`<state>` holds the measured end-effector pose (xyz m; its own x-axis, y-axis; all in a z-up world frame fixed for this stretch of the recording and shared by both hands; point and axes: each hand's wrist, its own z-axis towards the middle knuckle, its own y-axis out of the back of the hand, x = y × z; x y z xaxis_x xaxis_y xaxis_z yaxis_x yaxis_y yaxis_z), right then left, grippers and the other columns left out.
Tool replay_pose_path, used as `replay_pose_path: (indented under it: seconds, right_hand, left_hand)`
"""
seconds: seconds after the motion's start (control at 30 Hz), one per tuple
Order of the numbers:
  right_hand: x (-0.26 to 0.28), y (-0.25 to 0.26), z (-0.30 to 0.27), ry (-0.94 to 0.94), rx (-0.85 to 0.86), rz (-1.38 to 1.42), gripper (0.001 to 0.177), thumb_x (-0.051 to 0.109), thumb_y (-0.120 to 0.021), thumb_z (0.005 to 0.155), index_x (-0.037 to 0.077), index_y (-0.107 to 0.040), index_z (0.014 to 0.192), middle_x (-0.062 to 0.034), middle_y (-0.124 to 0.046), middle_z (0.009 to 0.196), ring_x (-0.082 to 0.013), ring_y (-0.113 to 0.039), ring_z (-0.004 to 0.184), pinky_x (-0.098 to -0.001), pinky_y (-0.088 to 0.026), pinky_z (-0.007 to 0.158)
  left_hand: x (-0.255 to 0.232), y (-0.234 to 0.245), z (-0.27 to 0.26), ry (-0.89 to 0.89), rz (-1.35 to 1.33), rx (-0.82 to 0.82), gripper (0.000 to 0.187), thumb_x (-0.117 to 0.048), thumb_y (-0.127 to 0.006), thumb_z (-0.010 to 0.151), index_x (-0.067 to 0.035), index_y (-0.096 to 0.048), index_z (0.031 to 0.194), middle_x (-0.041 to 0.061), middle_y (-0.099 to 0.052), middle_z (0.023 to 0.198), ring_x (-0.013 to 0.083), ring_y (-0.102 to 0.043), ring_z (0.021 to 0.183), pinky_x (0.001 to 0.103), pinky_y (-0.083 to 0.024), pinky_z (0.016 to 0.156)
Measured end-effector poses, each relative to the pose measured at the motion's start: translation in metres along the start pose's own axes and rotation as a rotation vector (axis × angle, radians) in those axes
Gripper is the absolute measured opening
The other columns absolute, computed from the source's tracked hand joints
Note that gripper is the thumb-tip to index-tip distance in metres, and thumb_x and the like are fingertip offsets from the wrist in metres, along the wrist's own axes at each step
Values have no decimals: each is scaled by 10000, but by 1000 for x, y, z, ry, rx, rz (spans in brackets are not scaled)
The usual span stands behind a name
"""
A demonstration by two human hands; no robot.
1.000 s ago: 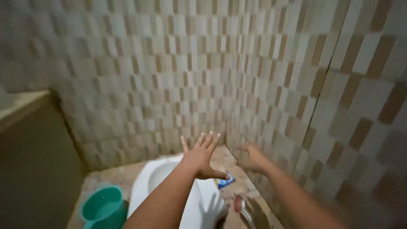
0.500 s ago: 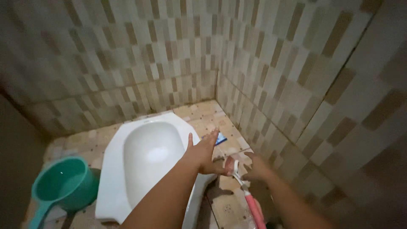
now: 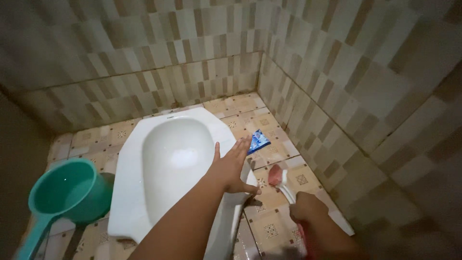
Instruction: Scrubbing a squat toilet using a cleaning agent and a brush.
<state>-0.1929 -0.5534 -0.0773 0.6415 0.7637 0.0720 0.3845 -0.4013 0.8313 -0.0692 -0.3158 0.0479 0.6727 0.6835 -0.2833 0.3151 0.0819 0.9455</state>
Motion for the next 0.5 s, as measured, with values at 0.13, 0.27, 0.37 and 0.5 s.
replay_pose_path:
  seconds: [0.13, 0.27, 0.37, 0.5]
  right_hand:
    - [7, -5, -4, -4, 41, -71, 306, 167, -741, 838, 111, -700, 1136, -130, -736, 1089, -290, -733, 1046, -450, -577, 932]
    - [17, 29, -28, -28, -22, 467, 238, 62, -639, 875, 12, -681, 1104, -221, -758, 893, -346, -755, 783, -459, -580, 684]
    - [-5, 27, 49, 73, -115, 600, 272, 101, -650, 914, -11, -650, 1161, -219, -760, 817, -281, -730, 648, -397, -557, 552]
    - [8, 85, 32, 87, -75, 801, 325, 141, -676, 945, -7, -679, 1234, -165, -654, 783, -227, -577, 562, -400, -463, 499]
  left_hand:
    - [9, 2, -7, 46, 51, 59, 1599, -735, -871, 536, -204, 159, 1638, 66, -21, 1740, 199, -79, 1585, 698, 40, 1210]
    - [19, 22, -16, 37, 44, -11, 1593, -775, -846, 535, -168, 150, 1620, 42, -13, 1742, 187, -45, 1595, 697, 31, 1209]
    - [23, 51, -25, 59, 58, -45, 1596, -801, -835, 539, -161, 147, 1622, 51, -4, 1738, 191, -19, 1599, 695, 32, 1211]
    - [24, 103, -46, 124, 184, -74, 1579, -849, -798, 561, -169, 152, 1624, 54, 27, 1743, 208, -6, 1592, 700, 42, 1222]
